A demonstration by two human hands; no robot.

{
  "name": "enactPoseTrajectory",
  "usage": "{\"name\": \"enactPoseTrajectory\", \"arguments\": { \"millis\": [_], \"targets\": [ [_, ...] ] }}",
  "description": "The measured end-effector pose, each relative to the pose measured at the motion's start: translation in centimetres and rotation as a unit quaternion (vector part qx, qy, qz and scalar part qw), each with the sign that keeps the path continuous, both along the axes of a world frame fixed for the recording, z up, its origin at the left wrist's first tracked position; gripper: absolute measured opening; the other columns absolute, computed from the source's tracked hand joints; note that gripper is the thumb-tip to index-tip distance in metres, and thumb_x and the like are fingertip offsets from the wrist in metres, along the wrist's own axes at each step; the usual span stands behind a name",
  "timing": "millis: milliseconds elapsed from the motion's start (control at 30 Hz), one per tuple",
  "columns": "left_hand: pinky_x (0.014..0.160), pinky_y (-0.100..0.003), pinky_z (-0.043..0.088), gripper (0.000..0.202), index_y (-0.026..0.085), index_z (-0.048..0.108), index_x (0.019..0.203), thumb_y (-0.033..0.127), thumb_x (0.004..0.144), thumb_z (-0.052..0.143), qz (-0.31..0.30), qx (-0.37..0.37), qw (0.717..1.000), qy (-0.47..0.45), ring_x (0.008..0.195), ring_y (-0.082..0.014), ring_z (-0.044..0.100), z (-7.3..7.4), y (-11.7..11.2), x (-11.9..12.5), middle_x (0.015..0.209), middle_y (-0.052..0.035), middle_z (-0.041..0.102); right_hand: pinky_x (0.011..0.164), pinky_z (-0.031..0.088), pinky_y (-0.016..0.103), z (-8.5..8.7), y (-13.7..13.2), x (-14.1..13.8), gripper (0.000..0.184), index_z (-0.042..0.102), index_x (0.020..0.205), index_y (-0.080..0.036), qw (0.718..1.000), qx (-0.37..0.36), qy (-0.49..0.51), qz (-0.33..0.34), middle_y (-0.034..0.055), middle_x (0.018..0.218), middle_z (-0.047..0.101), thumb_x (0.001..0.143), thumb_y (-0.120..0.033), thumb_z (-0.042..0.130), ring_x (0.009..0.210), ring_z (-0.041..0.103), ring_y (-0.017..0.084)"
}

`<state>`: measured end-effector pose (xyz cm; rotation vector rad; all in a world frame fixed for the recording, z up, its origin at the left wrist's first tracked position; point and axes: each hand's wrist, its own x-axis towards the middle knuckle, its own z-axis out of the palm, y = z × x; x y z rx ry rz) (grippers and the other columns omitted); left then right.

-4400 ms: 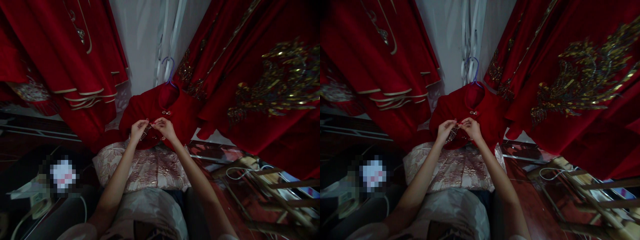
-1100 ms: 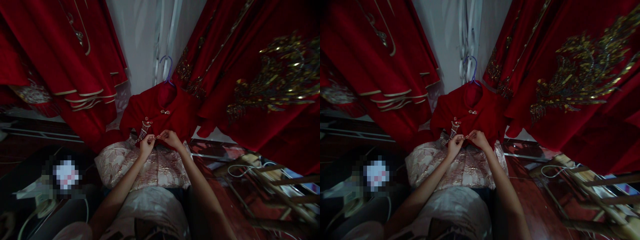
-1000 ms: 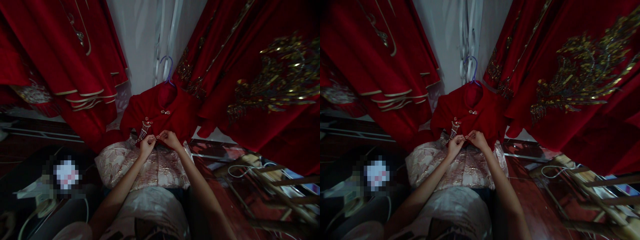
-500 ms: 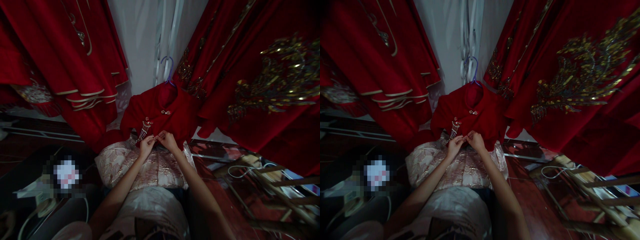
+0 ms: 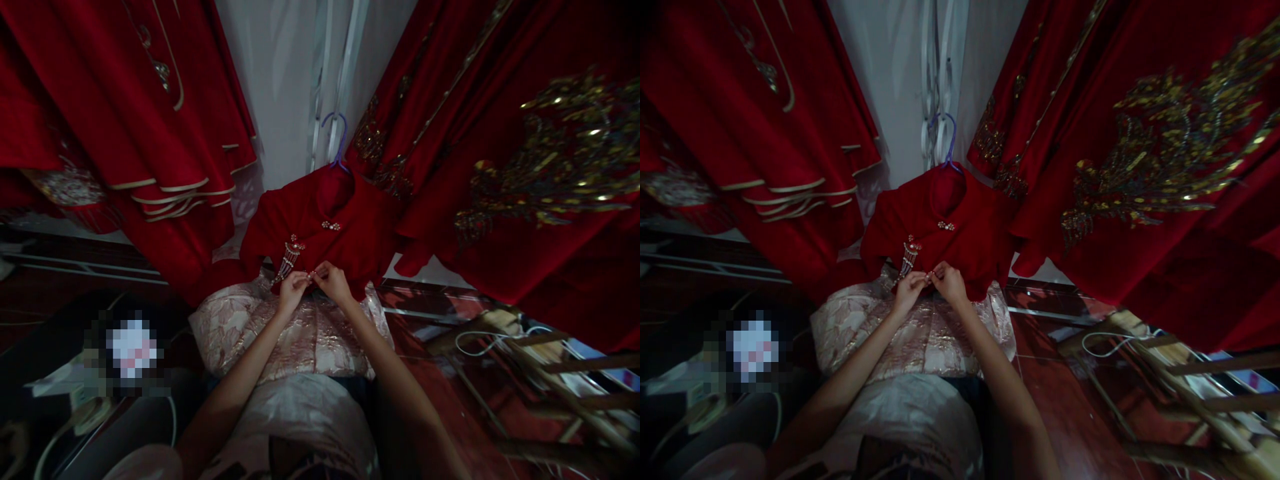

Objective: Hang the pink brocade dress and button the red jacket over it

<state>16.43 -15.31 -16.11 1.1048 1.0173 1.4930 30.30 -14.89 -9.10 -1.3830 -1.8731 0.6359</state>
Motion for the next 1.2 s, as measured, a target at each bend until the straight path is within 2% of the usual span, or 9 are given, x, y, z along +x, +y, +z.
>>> {"name": "enactPoseTrajectory", "arguments": {
  "millis": [167,300,400,533,667,900,1033,1133,1200],
  "targets": [
    [0.064,-0.023,0.050,0.031,0.017,0.055,0.094,0.030,0.071,0.071,0.098,0.053,0.989,0.102,0.069,-0.0110,0.062,0.3,-0.4,0.4,0.080,-0.0013,0.063,0.060,0.047,0.021,1.5,0.3,0.7,0.015,0.056,0.087,-0.020,0.999,0.029,0.004,-0.029,-0.0001,0.073,0.065,0.076,-0.026,0.064,0.063,0.062,0.012],
    [0.060,-0.021,0.049,0.023,0.018,0.058,0.093,0.032,0.076,0.066,0.112,0.074,0.975,0.180,0.067,-0.0095,0.059,0.5,-0.9,0.2,0.091,-0.0035,0.062,0.058,0.044,0.021,2.9,0.4,1.5,0.011,0.053,0.083,-0.020,0.995,0.078,0.022,-0.062,-0.0008,0.068,0.062,0.080,-0.030,0.058,0.059,0.059,0.011],
    [0.058,-0.021,0.049,0.019,0.019,0.061,0.093,0.032,0.079,0.064,0.101,0.092,0.965,0.223,0.066,-0.0094,0.058,0.6,-1.1,0.1,0.093,-0.0042,0.062,0.057,0.044,0.021,2.6,0.4,1.8,0.012,0.054,0.083,-0.020,0.998,0.038,0.013,-0.043,-0.0010,0.067,0.062,0.078,-0.029,0.060,0.058,0.059,0.012],
    [0.061,-0.023,0.051,0.019,0.018,0.062,0.091,0.034,0.080,0.063,0.110,0.101,0.959,0.243,0.070,-0.0112,0.060,0.8,-1.3,0.1,0.089,-0.0042,0.063,0.062,0.048,0.022,1.0,0.5,1.5,0.017,0.058,0.087,-0.018,0.999,-0.026,0.000,0.024,0.0019,0.075,0.067,0.073,-0.024,0.066,0.067,0.063,0.013],
    [0.069,-0.027,0.054,0.023,0.018,0.060,0.086,0.039,0.078,0.066,0.107,0.097,0.967,0.210,0.074,-0.0136,0.064,1.0,-1.5,0.1,0.081,-0.0027,0.065,0.067,0.050,0.023,0.3,0.6,1.0,0.011,0.060,0.084,-0.017,0.999,-0.010,0.009,0.041,0.0027,0.077,0.067,0.073,-0.016,0.063,0.070,0.064,0.013],
    [0.068,-0.026,0.053,0.024,0.017,0.060,0.078,0.039,0.074,0.070,0.085,0.072,0.984,0.139,0.070,-0.0126,0.064,1.3,-1.4,0.2,0.074,-0.0009,0.065,0.066,0.051,0.024,1.1,0.4,1.0,0.009,0.063,0.083,-0.014,0.999,-0.025,0.009,0.043,0.0053,0.075,0.070,0.074,-0.016,0.063,0.068,0.065,0.014],
    [0.070,-0.027,0.054,0.034,0.017,0.063,0.088,0.044,0.069,0.072,0.048,-0.005,0.999,-0.024,0.071,-0.0123,0.064,2.5,-0.4,-0.1,0.080,-0.0019,0.067,0.063,0.051,0.023,2.7,0.3,2.4,0.013,0.064,0.081,-0.013,0.987,-0.121,0.041,0.095,0.0061,0.075,0.071,0.072,-0.022,0.068,0.067,0.066,0.013],
    [0.077,-0.029,0.055,0.039,0.017,0.065,0.095,0.047,0.071,0.070,0.041,-0.027,0.993,-0.107,0.075,-0.0119,0.066,4.4,0.5,-0.6,0.092,-0.0043,0.069,0.059,0.050,0.023,4.7,-0.2,4.3,0.019,0.065,0.081,-0.013,0.950,-0.239,0.041,0.199,0.0050,0.074,0.072,0.069,-0.027,0.072,0.062,0.064,0.012],
    [0.082,-0.031,0.055,0.038,0.016,0.066,0.097,0.045,0.073,0.070,0.038,-0.017,0.990,-0.138,0.079,-0.0121,0.066,5.8,0.9,-0.7,0.098,-0.0059,0.069,0.058,0.049,0.023,6.1,-0.7,5.4,0.024,0.065,0.082,-0.013,0.930,-0.279,0.048,0.235,0.0054,0.077,0.073,0.069,-0.032,0.073,0.061,0.063,0.011]
  ]
}}
